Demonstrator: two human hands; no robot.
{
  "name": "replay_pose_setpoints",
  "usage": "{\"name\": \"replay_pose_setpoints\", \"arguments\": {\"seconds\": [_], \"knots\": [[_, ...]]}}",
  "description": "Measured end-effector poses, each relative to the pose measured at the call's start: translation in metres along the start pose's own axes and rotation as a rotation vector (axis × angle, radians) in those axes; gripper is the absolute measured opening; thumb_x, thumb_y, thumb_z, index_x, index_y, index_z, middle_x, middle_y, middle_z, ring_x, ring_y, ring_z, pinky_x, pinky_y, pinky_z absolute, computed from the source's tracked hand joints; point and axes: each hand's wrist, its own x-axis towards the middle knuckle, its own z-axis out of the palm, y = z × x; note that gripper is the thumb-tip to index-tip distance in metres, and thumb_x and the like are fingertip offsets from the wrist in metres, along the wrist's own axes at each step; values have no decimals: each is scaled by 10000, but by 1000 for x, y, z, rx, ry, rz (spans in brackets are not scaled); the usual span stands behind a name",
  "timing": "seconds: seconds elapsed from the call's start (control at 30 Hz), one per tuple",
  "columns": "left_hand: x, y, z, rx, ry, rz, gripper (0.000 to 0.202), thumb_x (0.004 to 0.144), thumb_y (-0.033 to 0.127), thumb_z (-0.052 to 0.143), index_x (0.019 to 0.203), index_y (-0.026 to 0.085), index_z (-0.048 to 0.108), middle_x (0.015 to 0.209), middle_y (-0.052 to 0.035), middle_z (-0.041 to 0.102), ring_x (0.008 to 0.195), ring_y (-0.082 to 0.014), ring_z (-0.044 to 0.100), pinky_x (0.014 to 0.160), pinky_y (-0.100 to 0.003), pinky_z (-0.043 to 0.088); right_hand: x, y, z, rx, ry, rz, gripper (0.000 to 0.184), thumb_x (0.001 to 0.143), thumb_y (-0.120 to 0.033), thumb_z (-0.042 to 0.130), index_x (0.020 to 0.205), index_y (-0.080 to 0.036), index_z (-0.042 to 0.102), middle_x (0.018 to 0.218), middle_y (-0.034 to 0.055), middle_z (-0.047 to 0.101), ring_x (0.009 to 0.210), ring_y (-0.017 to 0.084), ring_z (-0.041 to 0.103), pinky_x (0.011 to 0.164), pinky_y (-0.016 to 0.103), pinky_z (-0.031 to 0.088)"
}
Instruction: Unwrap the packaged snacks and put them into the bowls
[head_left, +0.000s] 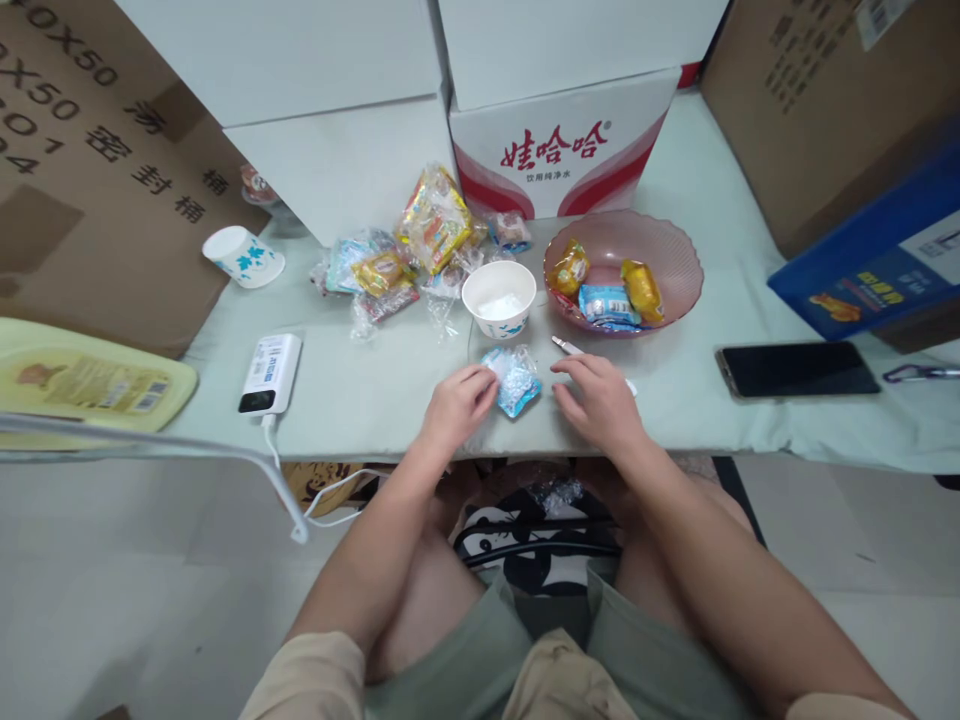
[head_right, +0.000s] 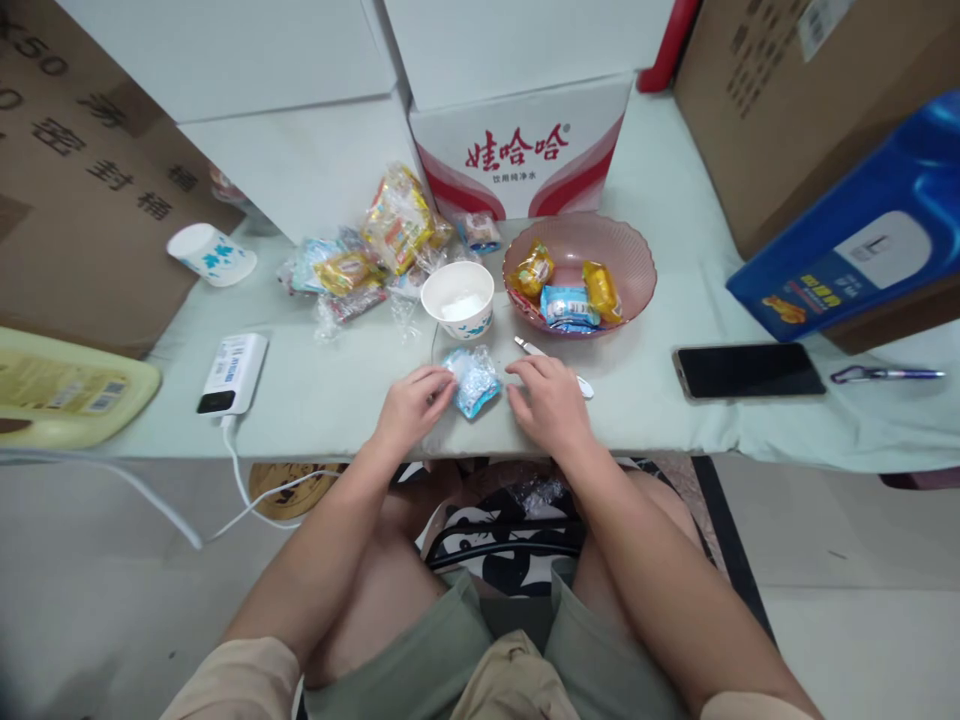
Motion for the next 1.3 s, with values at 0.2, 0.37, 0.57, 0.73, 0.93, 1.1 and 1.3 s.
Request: {"name": "replay_pose_setpoints", "arguments": {"seconds": [0.2,0.37,0.57,0.73,0.93,1.1,1.3], "knots": [[5,16,-2,-805,68,-471,264,704,412,722,728,175,608,599,39,554,432,-56,414,436,-203,333,4,-2,16,259,-137,37,631,782,-304,641,1386,-177,509,1229,141,674,1088,297,639,960,463,487],[11,16,-10,-1036,210,-616,252,606,287,765,705,157,574,633,49,545,430,-16,399,410,-169,309,10,-4,17,334,-67,0,180,833,-266,566,975,-205,660,1050,108,699,990,251,655,916,408,490],[12,-7,-22,-709,294,-651,157,670,302,637,675,178,541,567,55,478,444,-71,464,433,-206,296,11,11,1,329,119,62,68,815,-286,564,798,-231,601,916,57,727,875,230,672,828,366,508],[6,-24,-36,-41,262,-483,80,725,245,562,704,184,610,667,6,626,591,-131,553,621,-258,431,5,19,-17,207,340,15,194,766,-137,476,861,-231,617,913,60,699,904,241,661,845,402,520],[12,-24,-29,23,175,-140,333,765,256,589,1076,184,684,1277,-108,647,1167,-250,608,967,-371,491,0,3,-17,121,327,-111,381,825,-207,538,1204,-216,572,1190,114,678,1135,287,628,1018,495,468],[14,-12,-26,28,141,16,167,814,318,607,767,196,711,1151,-102,692,1108,-243,640,1043,-417,464,0,-1,-15,-74,133,-122,155,875,-252,564,1003,-227,648,829,43,722,843,244,674,1011,495,443],[-11,4,-55,-183,52,109,179,791,349,681,713,191,710,868,-82,734,733,-180,673,727,-325,547,-22,-14,-44,138,-143,-206,282,867,-189,524,1132,-234,608,943,37,760,780,183,689,751,318,496]]}}
